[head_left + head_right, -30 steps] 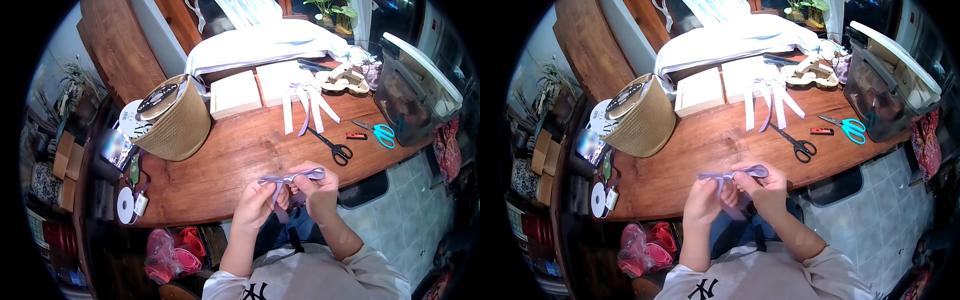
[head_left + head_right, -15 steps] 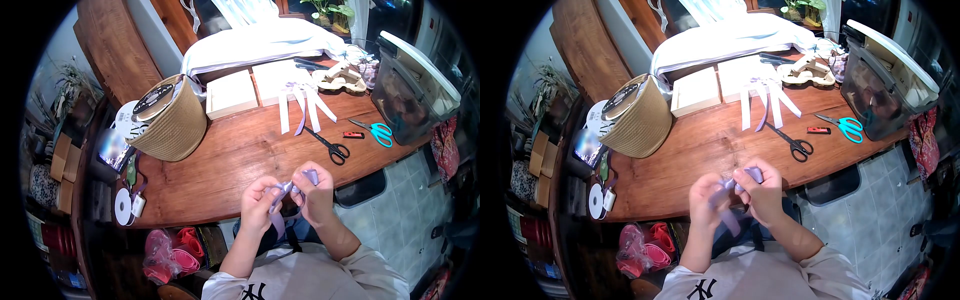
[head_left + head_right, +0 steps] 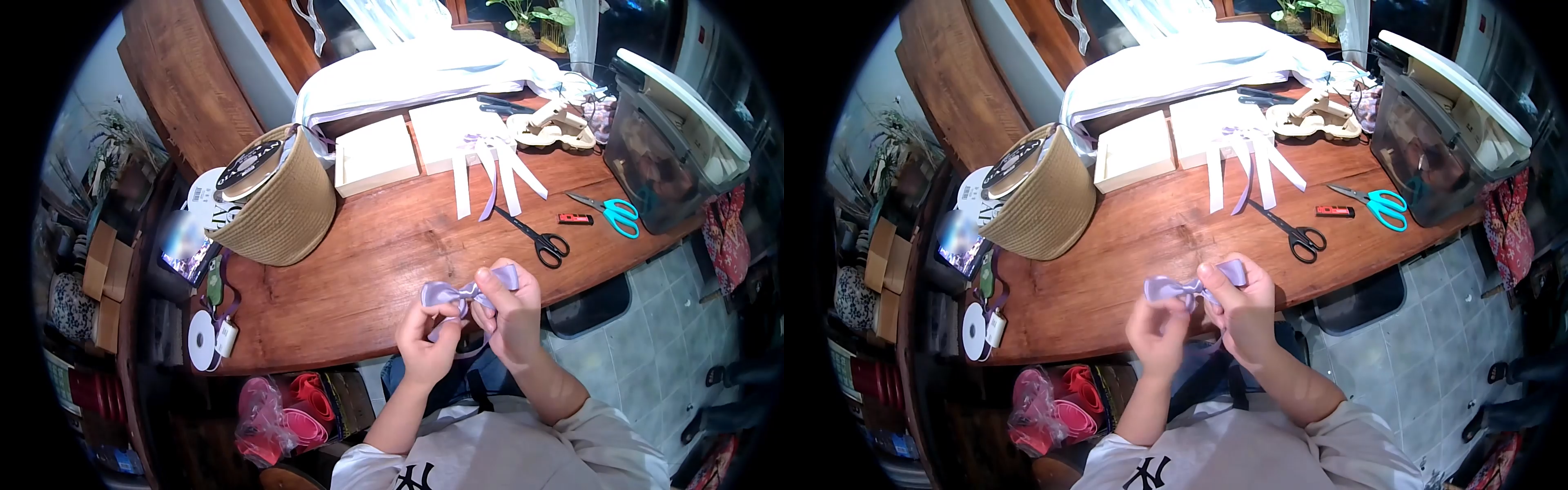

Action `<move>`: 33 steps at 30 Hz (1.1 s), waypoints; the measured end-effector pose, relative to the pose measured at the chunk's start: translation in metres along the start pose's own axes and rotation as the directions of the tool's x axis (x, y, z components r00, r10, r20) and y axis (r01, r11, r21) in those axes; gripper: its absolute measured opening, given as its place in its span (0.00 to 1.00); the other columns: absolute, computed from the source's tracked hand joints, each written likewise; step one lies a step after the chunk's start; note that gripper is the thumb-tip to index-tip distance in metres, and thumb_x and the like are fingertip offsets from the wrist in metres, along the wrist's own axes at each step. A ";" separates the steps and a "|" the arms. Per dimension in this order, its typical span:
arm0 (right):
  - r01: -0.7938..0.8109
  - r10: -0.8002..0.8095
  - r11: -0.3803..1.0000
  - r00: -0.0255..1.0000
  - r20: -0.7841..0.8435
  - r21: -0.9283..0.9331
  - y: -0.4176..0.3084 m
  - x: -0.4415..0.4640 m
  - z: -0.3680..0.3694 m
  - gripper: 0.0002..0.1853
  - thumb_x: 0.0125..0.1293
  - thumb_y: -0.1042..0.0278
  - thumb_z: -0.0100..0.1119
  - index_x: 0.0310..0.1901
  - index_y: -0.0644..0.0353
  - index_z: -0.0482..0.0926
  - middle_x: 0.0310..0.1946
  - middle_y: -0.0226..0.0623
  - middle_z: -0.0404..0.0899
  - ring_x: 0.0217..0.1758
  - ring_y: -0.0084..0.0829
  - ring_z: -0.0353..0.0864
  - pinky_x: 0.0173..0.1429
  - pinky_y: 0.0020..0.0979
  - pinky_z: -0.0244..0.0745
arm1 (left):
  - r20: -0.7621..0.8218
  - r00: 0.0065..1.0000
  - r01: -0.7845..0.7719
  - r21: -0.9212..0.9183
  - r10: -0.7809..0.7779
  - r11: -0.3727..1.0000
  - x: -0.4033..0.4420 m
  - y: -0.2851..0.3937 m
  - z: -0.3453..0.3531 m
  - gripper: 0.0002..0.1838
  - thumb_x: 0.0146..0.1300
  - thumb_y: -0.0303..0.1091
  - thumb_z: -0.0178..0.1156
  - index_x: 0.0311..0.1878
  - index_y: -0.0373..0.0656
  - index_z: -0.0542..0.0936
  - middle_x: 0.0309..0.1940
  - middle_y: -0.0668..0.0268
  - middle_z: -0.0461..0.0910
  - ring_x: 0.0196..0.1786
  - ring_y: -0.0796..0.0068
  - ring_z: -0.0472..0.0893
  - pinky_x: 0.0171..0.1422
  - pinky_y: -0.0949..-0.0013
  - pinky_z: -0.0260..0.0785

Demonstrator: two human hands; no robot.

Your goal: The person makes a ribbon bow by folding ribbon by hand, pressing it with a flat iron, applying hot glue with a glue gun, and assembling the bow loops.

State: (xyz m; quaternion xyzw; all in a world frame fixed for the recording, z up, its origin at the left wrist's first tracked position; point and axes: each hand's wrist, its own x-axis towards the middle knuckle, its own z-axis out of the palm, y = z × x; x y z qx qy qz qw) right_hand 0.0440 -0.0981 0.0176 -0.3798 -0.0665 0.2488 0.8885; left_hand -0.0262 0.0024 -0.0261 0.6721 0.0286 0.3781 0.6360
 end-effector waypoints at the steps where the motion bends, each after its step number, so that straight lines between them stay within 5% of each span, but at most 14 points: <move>1: 0.017 -0.017 0.999 1.000 0.004 -0.028 0.000 0.000 0.000 0.12 0.60 0.71 0.60 0.24 0.57 0.67 0.14 0.27 0.67 0.12 0.14 0.59 0.15 0.18 0.50 | 0.012 0.986 0.167 -0.199 -0.168 0.966 0.003 0.014 0.003 0.13 0.54 0.20 0.58 0.43 0.37 0.73 0.35 0.61 0.78 0.38 0.76 0.78 0.44 0.73 0.72; 2: 0.034 -0.033 0.998 0.999 0.009 -0.055 0.001 0.000 0.000 0.11 0.60 0.71 0.60 0.24 0.58 0.68 0.15 0.27 0.67 0.12 0.13 0.59 0.15 0.17 0.50 | 0.057 0.943 0.323 -0.385 -0.327 0.865 0.004 0.022 0.005 0.13 0.55 0.21 0.58 0.45 0.36 0.72 0.35 0.62 0.78 0.39 0.77 0.78 0.45 0.74 0.72; 3: 0.035 -0.034 0.997 0.999 0.026 -0.070 0.002 0.001 -0.001 0.11 0.60 0.71 0.60 0.25 0.58 0.69 0.15 0.27 0.68 0.13 0.13 0.60 0.15 0.17 0.50 | 0.129 0.948 0.317 -0.383 -0.290 0.867 0.005 0.018 -0.003 0.11 0.59 0.25 0.57 0.45 0.35 0.71 0.34 0.65 0.78 0.39 0.79 0.78 0.45 0.76 0.72; 6: 0.039 -0.032 0.991 0.998 0.057 -0.125 0.004 0.002 -0.004 0.09 0.60 0.70 0.60 0.26 0.59 0.71 0.16 0.27 0.70 0.14 0.13 0.62 0.16 0.16 0.52 | -0.002 0.945 0.306 -0.347 -0.327 0.887 0.008 0.025 0.000 0.10 0.61 0.29 0.58 0.43 0.36 0.72 0.33 0.65 0.78 0.38 0.79 0.78 0.44 0.77 0.72; 10: 0.059 -0.056 0.982 0.998 0.019 -0.178 0.005 0.000 0.002 0.09 0.63 0.70 0.56 0.27 0.62 0.73 0.17 0.27 0.71 0.16 0.14 0.65 0.19 0.15 0.57 | -0.078 0.934 0.309 -0.308 -0.348 0.900 0.009 0.029 -0.001 0.07 0.62 0.32 0.56 0.36 0.39 0.72 0.27 0.66 0.76 0.26 0.80 0.75 0.29 0.79 0.66; 14: 0.215 -0.221 0.974 0.969 -0.107 -0.064 0.024 -0.002 0.005 0.14 0.68 0.62 0.50 0.28 0.64 0.72 0.20 0.31 0.72 0.20 0.16 0.67 0.23 0.19 0.62 | -0.229 0.912 0.203 -0.470 -0.341 0.859 0.009 0.029 0.009 0.07 0.63 0.33 0.54 0.34 0.39 0.71 0.25 0.67 0.74 0.20 0.82 0.71 0.24 0.79 0.62; 16: 0.297 -0.298 0.954 0.954 -0.023 -0.023 0.022 -0.005 0.002 0.15 0.68 0.62 0.49 0.28 0.65 0.72 0.21 0.32 0.73 0.21 0.17 0.69 0.25 0.20 0.63 | -0.323 0.886 0.128 -0.520 -0.333 0.845 0.011 0.033 0.015 0.07 0.63 0.33 0.53 0.33 0.40 0.70 0.23 0.68 0.73 0.18 0.83 0.69 0.22 0.79 0.61; 20: 0.375 -0.361 0.916 0.926 0.115 -0.141 0.009 -0.001 -0.004 0.17 0.68 0.60 0.49 0.27 0.66 0.71 0.22 0.33 0.73 0.23 0.19 0.71 0.28 0.21 0.66 | -0.265 0.938 0.072 -0.485 -0.224 0.872 0.011 0.032 0.008 0.08 0.63 0.34 0.54 0.35 0.38 0.71 0.24 0.66 0.74 0.21 0.80 0.71 0.24 0.77 0.64; 23: 0.263 -0.256 0.954 0.965 0.063 -0.142 0.001 0.004 -0.005 0.17 0.67 0.59 0.50 0.27 0.65 0.71 0.23 0.33 0.73 0.24 0.21 0.73 0.31 0.21 0.70 | -0.064 0.946 0.241 -0.516 -0.318 0.822 0.018 0.042 0.004 0.09 0.62 0.34 0.57 0.35 0.38 0.72 0.23 0.65 0.74 0.21 0.79 0.71 0.26 0.75 0.66; 26: 0.223 -0.221 0.967 0.975 0.031 -0.125 0.005 0.002 0.001 0.11 0.64 0.66 0.55 0.29 0.66 0.72 0.24 0.33 0.74 0.25 0.22 0.75 0.32 0.22 0.72 | 0.098 0.927 0.354 -0.545 -0.362 0.760 0.016 0.028 0.003 0.08 0.59 0.31 0.61 0.34 0.36 0.75 0.22 0.63 0.76 0.22 0.76 0.74 0.27 0.76 0.67; 29: 0.293 -0.283 0.947 0.955 0.088 -0.134 0.001 -0.006 0.018 0.04 0.62 0.76 0.55 0.32 0.67 0.76 0.23 0.35 0.77 0.24 0.19 0.75 0.29 0.20 0.71 | 0.082 0.908 0.390 -0.521 -0.410 0.759 0.015 0.030 0.001 0.07 0.60 0.29 0.60 0.33 0.35 0.76 0.22 0.63 0.76 0.23 0.76 0.74 0.29 0.74 0.68; 33: 0.091 -0.047 0.978 0.973 0.226 -0.186 0.001 -0.002 -0.002 0.06 0.57 0.79 0.60 0.36 0.70 0.77 0.22 0.37 0.77 0.22 0.23 0.76 0.26 0.23 0.73 | 0.191 0.887 0.454 -0.527 -0.421 0.718 0.014 0.026 -0.001 0.06 0.60 0.28 0.59 0.34 0.34 0.77 0.22 0.63 0.77 0.22 0.76 0.74 0.28 0.74 0.67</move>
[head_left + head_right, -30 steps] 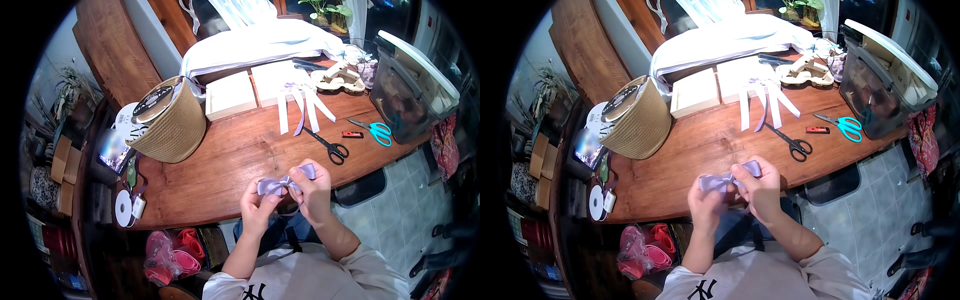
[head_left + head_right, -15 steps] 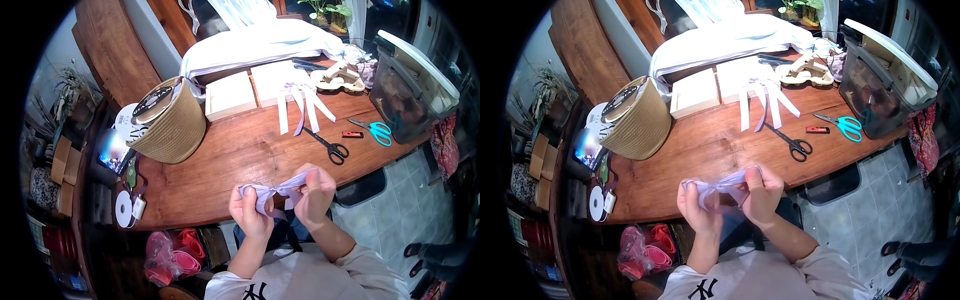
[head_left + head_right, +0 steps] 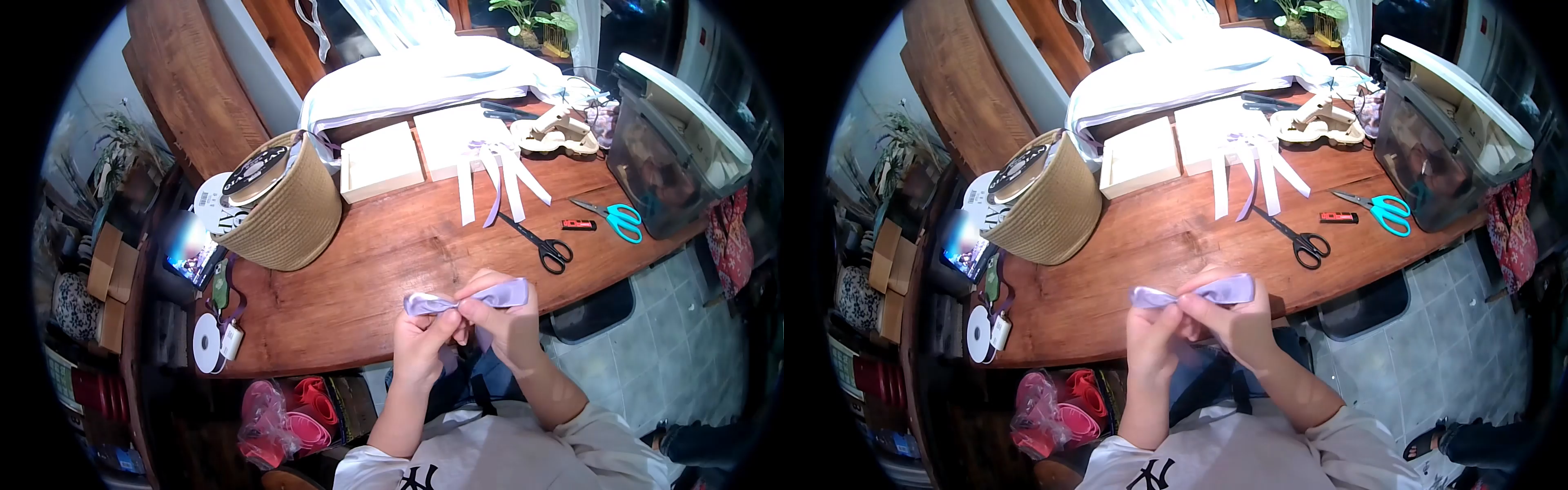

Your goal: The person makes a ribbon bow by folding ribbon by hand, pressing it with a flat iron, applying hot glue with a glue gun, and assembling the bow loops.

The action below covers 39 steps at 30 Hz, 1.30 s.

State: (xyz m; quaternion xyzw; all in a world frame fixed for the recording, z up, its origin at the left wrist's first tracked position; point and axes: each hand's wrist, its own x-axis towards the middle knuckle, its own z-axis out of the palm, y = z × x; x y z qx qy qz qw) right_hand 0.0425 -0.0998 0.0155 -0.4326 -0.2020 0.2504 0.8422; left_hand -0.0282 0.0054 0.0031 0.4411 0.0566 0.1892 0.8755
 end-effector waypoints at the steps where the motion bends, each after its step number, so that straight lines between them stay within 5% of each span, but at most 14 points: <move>1: -0.035 0.036 0.998 0.999 -0.023 0.046 -0.002 0.000 0.000 0.07 0.56 0.79 0.61 0.36 0.70 0.77 0.22 0.37 0.77 0.21 0.24 0.76 0.26 0.23 0.72 | 0.015 0.998 0.062 -0.080 -0.061 0.995 0.000 0.002 0.000 0.06 0.60 0.27 0.59 0.35 0.34 0.77 0.23 0.63 0.77 0.23 0.77 0.74 0.28 0.75 0.67; 5: -0.121 0.124 0.990 0.992 -0.037 0.075 -0.011 0.000 0.003 0.06 0.54 0.81 0.61 0.34 0.72 0.76 0.26 0.38 0.74 0.24 0.27 0.78 0.25 0.24 0.73 | 0.110 0.971 0.232 -0.237 -0.211 0.943 0.002 0.006 -0.006 0.05 0.59 0.27 0.58 0.35 0.35 0.77 0.25 0.63 0.78 0.23 0.78 0.73 0.27 0.77 0.65; 9: 0.087 -0.094 0.973 0.995 -0.025 -0.215 0.005 0.004 -0.003 0.05 0.54 0.80 0.60 0.34 0.70 0.76 0.24 0.36 0.74 0.19 0.25 0.74 0.23 0.24 0.70 | 0.142 0.962 0.261 -0.229 -0.233 0.938 0.001 0.014 -0.013 0.04 0.59 0.26 0.58 0.35 0.35 0.76 0.28 0.64 0.78 0.22 0.80 0.73 0.24 0.77 0.62; 12: -0.044 0.042 0.996 0.999 -0.035 -0.075 -0.002 0.001 -0.003 0.03 0.56 0.77 0.59 0.31 0.66 0.76 0.21 0.34 0.74 0.18 0.23 0.72 0.22 0.23 0.68 | -0.091 0.995 -0.018 0.119 0.029 0.993 -0.005 0.006 0.004 0.04 0.56 0.24 0.60 0.34 0.37 0.77 0.26 0.63 0.78 0.21 0.76 0.74 0.22 0.73 0.63; 14: -0.151 0.156 0.977 0.988 -0.018 0.153 -0.003 -0.001 -0.002 0.04 0.58 0.74 0.58 0.28 0.64 0.76 0.20 0.34 0.75 0.18 0.22 0.72 0.21 0.22 0.66 | 0.175 0.822 -0.499 0.680 0.543 0.537 0.002 -0.002 -0.002 0.06 0.52 0.24 0.63 0.34 0.38 0.78 0.25 0.61 0.78 0.21 0.71 0.75 0.24 0.71 0.65; 15: -0.204 0.218 0.948 0.976 -0.029 0.243 -0.003 -0.001 0.000 0.05 0.58 0.74 0.58 0.27 0.64 0.75 0.19 0.34 0.74 0.17 0.22 0.71 0.21 0.23 0.65 | 0.406 0.644 -0.611 0.783 0.648 0.116 0.006 -0.006 -0.006 0.07 0.50 0.23 0.64 0.33 0.38 0.78 0.25 0.61 0.77 0.22 0.69 0.75 0.25 0.70 0.66; 16: -0.253 0.279 0.909 0.960 -0.034 0.331 -0.005 -0.001 0.003 0.06 0.59 0.73 0.58 0.26 0.63 0.75 0.18 0.33 0.74 0.17 0.21 0.70 0.20 0.23 0.64 | 0.550 0.558 -0.663 0.746 0.621 -0.065 0.009 -0.004 -0.012 0.09 0.46 0.23 0.65 0.33 0.39 0.79 0.24 0.59 0.76 0.23 0.62 0.76 0.27 0.68 0.67; 19: -0.220 0.248 0.926 0.967 -0.054 0.305 -0.009 0.000 0.007 0.06 0.59 0.73 0.58 0.26 0.64 0.74 0.16 0.33 0.73 0.16 0.21 0.70 0.20 0.22 0.65 | 0.437 0.610 -0.603 0.797 0.662 0.030 0.009 0.001 -0.011 0.07 0.45 0.19 0.61 0.30 0.37 0.76 0.23 0.63 0.75 0.23 0.70 0.77 0.26 0.71 0.68; 21: -0.142 0.159 0.973 0.984 -0.084 0.182 -0.008 0.000 0.006 0.06 0.59 0.73 0.58 0.27 0.65 0.74 0.17 0.34 0.72 0.16 0.23 0.71 0.20 0.23 0.65 | 0.189 0.773 -0.531 0.716 0.606 0.454 0.005 0.000 -0.014 0.09 0.48 0.19 0.58 0.35 0.36 0.75 0.27 0.64 0.76 0.26 0.75 0.77 0.28 0.74 0.70; 23: -0.057 0.061 0.997 0.991 -0.117 0.043 -0.008 0.004 0.004 0.06 0.59 0.73 0.57 0.28 0.66 0.73 0.18 0.36 0.72 0.17 0.26 0.72 0.19 0.24 0.66 | -0.095 0.869 -0.430 0.342 0.486 0.836 0.005 -0.005 -0.003 0.11 0.49 0.19 0.57 0.38 0.35 0.74 0.30 0.64 0.77 0.27 0.77 0.77 0.30 0.76 0.72; 24: -0.056 0.060 0.998 0.992 -0.107 0.039 -0.007 0.005 0.002 0.06 0.59 0.73 0.57 0.29 0.66 0.74 0.19 0.36 0.73 0.17 0.26 0.73 0.20 0.24 0.67 | 0.018 0.919 -0.385 0.267 0.395 0.884 0.000 -0.002 -0.016 0.15 0.56 0.22 0.59 0.47 0.31 0.73 0.41 0.60 0.77 0.41 0.78 0.78 0.44 0.76 0.71; 30: -0.124 0.134 0.986 0.987 -0.091 0.109 -0.002 0.006 0.002 0.06 0.59 0.73 0.60 0.30 0.66 0.76 0.19 0.33 0.75 0.17 0.20 0.72 0.22 0.21 0.69 | -0.022 0.931 -0.326 0.397 0.364 0.858 -0.003 0.005 -0.015 0.17 0.56 0.16 0.56 0.50 0.30 0.72 0.41 0.60 0.78 0.41 0.78 0.78 0.47 0.77 0.69; 36: -0.131 0.125 0.984 0.990 -0.060 -0.120 -0.005 0.006 0.001 0.06 0.58 0.74 0.59 0.31 0.68 0.76 0.19 0.35 0.75 0.18 0.23 0.73 0.21 0.22 0.69 | 0.065 0.898 -0.402 0.525 0.436 0.750 0.001 0.011 -0.017 0.18 0.55 0.14 0.55 0.50 0.29 0.73 0.40 0.59 0.78 0.41 0.77 0.78 0.47 0.77 0.69; 39: -0.043 0.037 0.998 0.989 -0.146 -0.036 -0.005 0.006 0.002 0.05 0.58 0.74 0.60 0.30 0.68 0.77 0.20 0.35 0.75 0.18 0.23 0.73 0.21 0.22 0.69 | 0.072 0.909 -0.404 0.387 0.410 0.829 -0.002 0.013 -0.013 0.19 0.54 0.15 0.55 0.52 0.28 0.72 0.41 0.58 0.77 0.43 0.75 0.78 0.48 0.75 0.69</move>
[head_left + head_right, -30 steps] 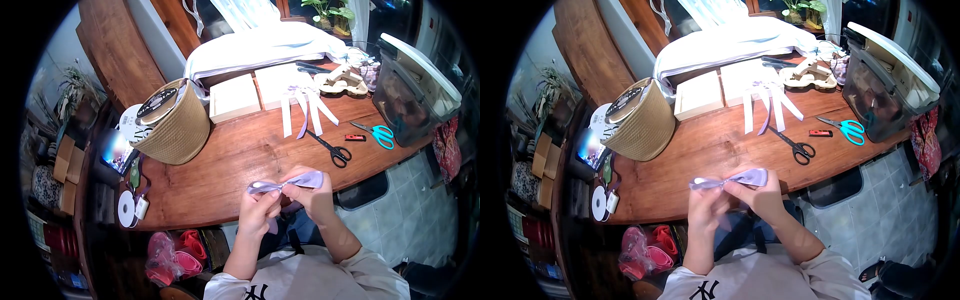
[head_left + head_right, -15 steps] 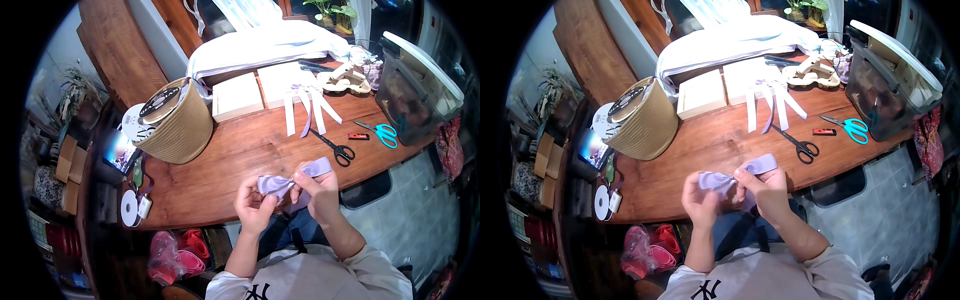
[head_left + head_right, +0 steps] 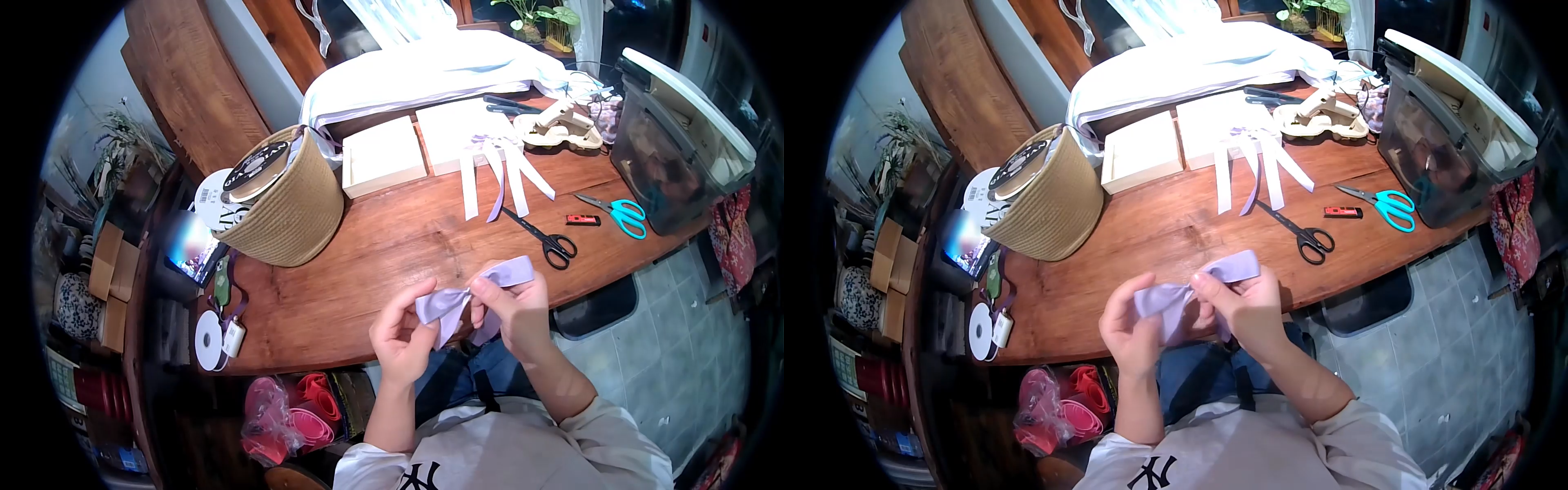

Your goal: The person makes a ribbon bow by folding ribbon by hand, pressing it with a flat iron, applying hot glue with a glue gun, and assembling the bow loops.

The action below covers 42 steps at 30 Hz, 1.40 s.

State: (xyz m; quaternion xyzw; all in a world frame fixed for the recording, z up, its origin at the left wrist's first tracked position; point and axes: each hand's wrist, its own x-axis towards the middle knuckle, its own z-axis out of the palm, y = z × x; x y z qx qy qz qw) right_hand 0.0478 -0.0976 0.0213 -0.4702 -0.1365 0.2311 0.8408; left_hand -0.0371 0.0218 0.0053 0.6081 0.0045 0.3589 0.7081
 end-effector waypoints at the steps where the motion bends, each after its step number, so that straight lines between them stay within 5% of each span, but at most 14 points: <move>1: 0.010 -0.011 1.000 1.000 -0.014 -0.022 0.000 0.000 -0.001 0.05 0.58 0.74 0.60 0.30 0.68 0.77 0.20 0.35 0.75 0.18 0.23 0.73 0.21 0.22 0.69 | 0.018 1.000 0.009 -0.005 -0.009 1.000 0.000 0.002 0.000 0.19 0.54 0.15 0.56 0.52 0.28 0.71 0.41 0.58 0.77 0.44 0.75 0.77 0.49 0.74 0.69; 9: 0.031 -0.031 0.999 0.999 -0.045 -0.006 -0.002 -0.002 0.000 0.05 0.58 0.75 0.59 0.30 0.68 0.77 0.20 0.35 0.75 0.18 0.23 0.73 0.21 0.21 0.68 | 0.046 0.999 -0.019 -0.062 0.022 0.998 -0.001 -0.002 -0.001 0.22 0.55 0.19 0.59 0.55 0.26 0.70 0.46 0.57 0.74 0.48 0.71 0.76 0.55 0.71 0.66; 12: 0.033 -0.033 0.999 0.999 -0.022 -0.004 -0.004 -0.002 0.000 0.05 0.59 0.74 0.58 0.30 0.67 0.77 0.20 0.36 0.75 0.18 0.23 0.73 0.21 0.22 0.68 | -0.025 0.997 0.076 -0.005 -0.076 0.997 -0.002 -0.001 0.000 0.23 0.55 0.19 0.60 0.55 0.26 0.70 0.48 0.57 0.73 0.49 0.71 0.75 0.55 0.71 0.66; 21: -0.025 0.024 1.000 0.999 0.042 0.019 -0.001 -0.001 -0.004 0.05 0.59 0.74 0.59 0.30 0.67 0.76 0.20 0.36 0.74 0.18 0.24 0.73 0.21 0.22 0.68 | 0.059 0.996 -0.076 0.199 0.065 0.977 0.002 -0.001 -0.005 0.19 0.55 0.18 0.57 0.52 0.29 0.74 0.43 0.61 0.76 0.44 0.77 0.76 0.48 0.77 0.67; 30: 0.105 -0.058 0.972 0.975 0.217 -0.212 0.005 0.004 -0.011 0.07 0.56 0.81 0.59 0.38 0.67 0.78 0.30 0.35 0.79 0.30 0.17 0.77 0.33 0.17 0.71 | -0.021 0.990 0.144 0.113 -0.142 0.983 0.013 0.001 0.005 0.10 0.61 0.25 0.55 0.44 0.29 0.78 0.38 0.61 0.79 0.39 0.78 0.78 0.44 0.77 0.70; 33: 0.139 -0.126 0.974 0.988 0.083 -0.177 0.008 0.004 -0.009 0.15 0.55 0.85 0.54 0.46 0.67 0.74 0.35 0.35 0.79 0.38 0.19 0.77 0.41 0.19 0.73 | -0.147 0.981 0.146 0.112 -0.129 0.983 0.013 -0.008 0.004 0.10 0.63 0.27 0.55 0.42 0.29 0.78 0.34 0.62 0.78 0.35 0.79 0.78 0.40 0.78 0.70; 39: -0.021 0.058 0.988 0.970 0.234 -0.156 0.014 0.016 -0.035 0.25 0.53 0.90 0.46 0.55 0.68 0.67 0.42 0.38 0.76 0.44 0.23 0.77 0.50 0.23 0.73 | -0.389 0.912 0.098 -0.100 -0.130 0.990 0.016 -0.008 0.017 0.10 0.65 0.30 0.54 0.40 0.30 0.78 0.24 0.66 0.75 0.17 0.86 0.69 0.19 0.83 0.59; 42: 0.215 -0.228 0.970 0.966 0.119 0.118 0.021 0.013 -0.028 0.25 0.53 0.90 0.46 0.56 0.68 0.66 0.46 0.42 0.74 0.45 0.26 0.77 0.51 0.24 0.72 | -0.443 0.892 0.072 -0.063 -0.092 0.995 0.020 -0.008 0.020 0.10 0.65 0.31 0.54 0.40 0.31 0.77 0.22 0.68 0.74 0.16 0.88 0.65 0.16 0.84 0.53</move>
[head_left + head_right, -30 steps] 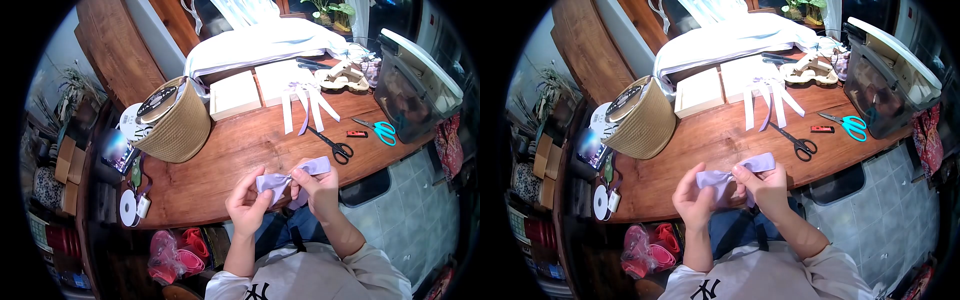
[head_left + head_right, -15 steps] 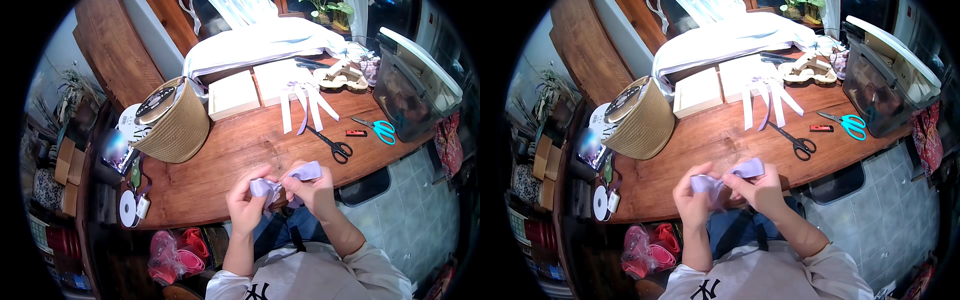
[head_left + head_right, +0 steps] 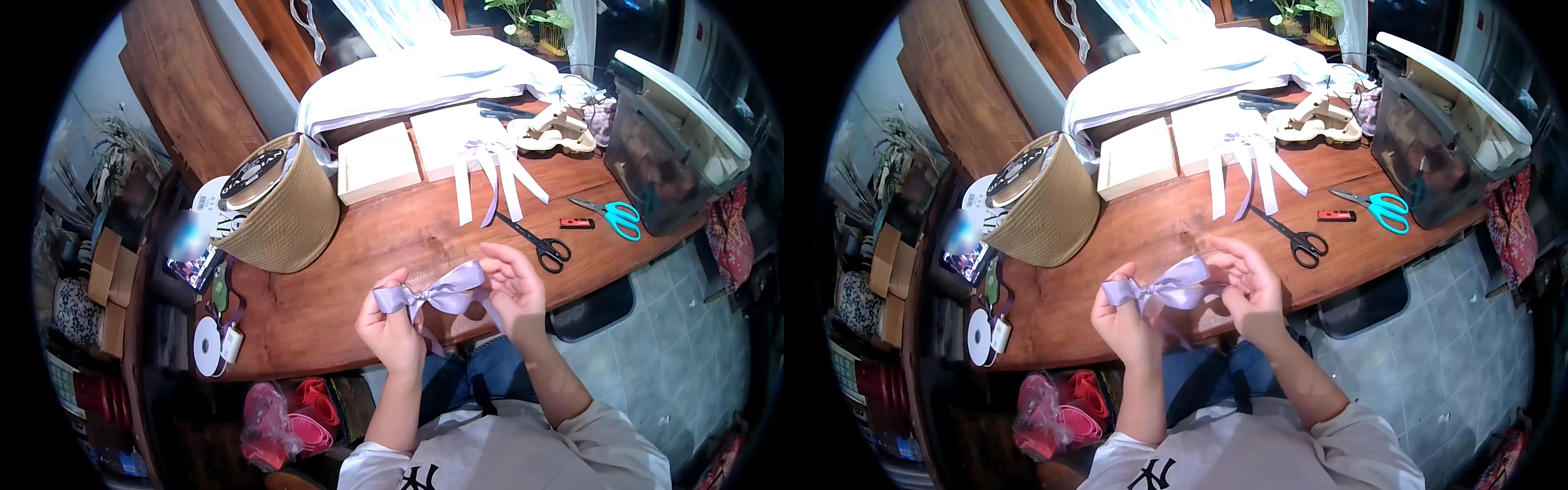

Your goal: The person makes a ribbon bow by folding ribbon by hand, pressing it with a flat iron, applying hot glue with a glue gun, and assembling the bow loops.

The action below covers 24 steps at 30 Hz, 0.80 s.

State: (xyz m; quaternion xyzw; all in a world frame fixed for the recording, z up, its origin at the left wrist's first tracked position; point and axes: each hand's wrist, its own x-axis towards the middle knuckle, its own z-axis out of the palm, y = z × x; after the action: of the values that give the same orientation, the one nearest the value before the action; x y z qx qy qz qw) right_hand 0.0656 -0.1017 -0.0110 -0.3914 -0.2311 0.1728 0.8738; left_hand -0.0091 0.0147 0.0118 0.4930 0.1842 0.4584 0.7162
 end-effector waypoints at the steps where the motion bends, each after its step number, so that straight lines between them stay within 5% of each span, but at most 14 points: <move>1: 0.122 -0.123 0.978 0.992 0.004 -0.167 -0.004 0.000 0.006 0.25 0.54 0.89 0.47 0.56 0.68 0.67 0.47 0.44 0.74 0.46 0.27 0.77 0.51 0.26 0.73 | 0.006 1.000 -0.002 0.000 0.002 1.000 0.000 0.000 0.001 0.10 0.65 0.30 0.54 0.40 0.31 0.77 0.21 0.68 0.73 0.15 0.89 0.65 0.16 0.84 0.53; 5: 0.452 -0.436 0.620 0.878 0.198 -0.641 -0.004 0.001 0.005 0.20 0.52 0.87 0.54 0.49 0.68 0.74 0.41 0.46 0.77 0.41 0.35 0.80 0.44 0.29 0.74 | 0.025 1.000 0.009 0.017 -0.009 1.000 -0.001 0.002 0.003 0.10 0.65 0.30 0.54 0.39 0.31 0.78 0.21 0.70 0.73 0.17 0.90 0.65 0.18 0.84 0.53; 9: 0.512 -0.501 0.393 0.816 0.288 -0.764 -0.008 0.004 0.008 0.20 0.50 0.85 0.55 0.48 0.67 0.75 0.36 0.46 0.78 0.36 0.40 0.80 0.40 0.30 0.74 | 0.035 0.999 -0.028 0.068 0.026 0.997 -0.004 -0.003 -0.001 0.09 0.64 0.28 0.55 0.37 0.31 0.79 0.23 0.70 0.74 0.22 0.88 0.67 0.25 0.83 0.57; 14: 0.554 -0.526 0.160 0.748 0.404 -0.817 -0.006 0.011 0.012 0.20 0.50 0.83 0.55 0.49 0.66 0.76 0.35 0.48 0.78 0.35 0.42 0.79 0.39 0.30 0.74 | 0.128 0.966 -0.253 0.300 0.224 0.920 -0.005 -0.007 -0.007 0.08 0.62 0.27 0.57 0.36 0.32 0.81 0.25 0.69 0.76 0.26 0.85 0.70 0.31 0.81 0.61; 17: 0.420 -0.459 0.455 0.866 0.197 -0.785 0.001 0.007 0.014 0.16 0.58 0.80 0.52 0.50 0.66 0.75 0.33 0.43 0.79 0.33 0.35 0.80 0.37 0.28 0.74 | 0.119 0.966 -0.253 0.296 0.228 0.921 -0.011 -0.009 -0.007 0.08 0.61 0.28 0.57 0.35 0.32 0.81 0.25 0.67 0.77 0.27 0.84 0.72 0.32 0.81 0.63; 20: 0.189 -0.276 0.880 0.950 -0.146 -0.436 0.007 -0.004 0.031 0.13 0.66 0.74 0.48 0.50 0.66 0.75 0.31 0.35 0.78 0.29 0.24 0.78 0.33 0.24 0.74 | 0.105 0.966 -0.257 0.266 0.237 0.929 -0.015 -0.015 -0.009 0.09 0.61 0.29 0.57 0.35 0.32 0.81 0.27 0.65 0.79 0.28 0.83 0.74 0.33 0.80 0.65; 23: -0.059 0.051 0.998 0.977 -0.209 -0.036 -0.001 -0.008 0.033 0.14 0.70 0.69 0.44 0.50 0.67 0.74 0.30 0.31 0.77 0.30 0.16 0.74 0.33 0.19 0.72 | 0.099 0.962 -0.274 0.274 0.256 0.922 -0.017 -0.018 -0.009 0.10 0.62 0.30 0.56 0.34 0.32 0.81 0.27 0.64 0.80 0.30 0.82 0.75 0.34 0.79 0.67; 24: -0.041 0.027 0.998 0.975 -0.223 -0.056 0.000 -0.008 0.034 0.13 0.70 0.68 0.45 0.48 0.67 0.74 0.29 0.31 0.76 0.26 0.16 0.74 0.28 0.18 0.70 | 0.098 0.960 -0.280 0.282 0.263 0.918 -0.017 -0.017 -0.009 0.10 0.63 0.30 0.56 0.34 0.32 0.81 0.28 0.64 0.80 0.30 0.82 0.75 0.35 0.78 0.67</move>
State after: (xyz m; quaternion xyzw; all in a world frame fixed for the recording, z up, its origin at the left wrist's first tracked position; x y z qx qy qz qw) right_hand 0.0409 -0.0850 0.0071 -0.4383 -0.1306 0.1359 0.8789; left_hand -0.0159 0.0039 -0.0104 0.6276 0.1588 0.5062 0.5698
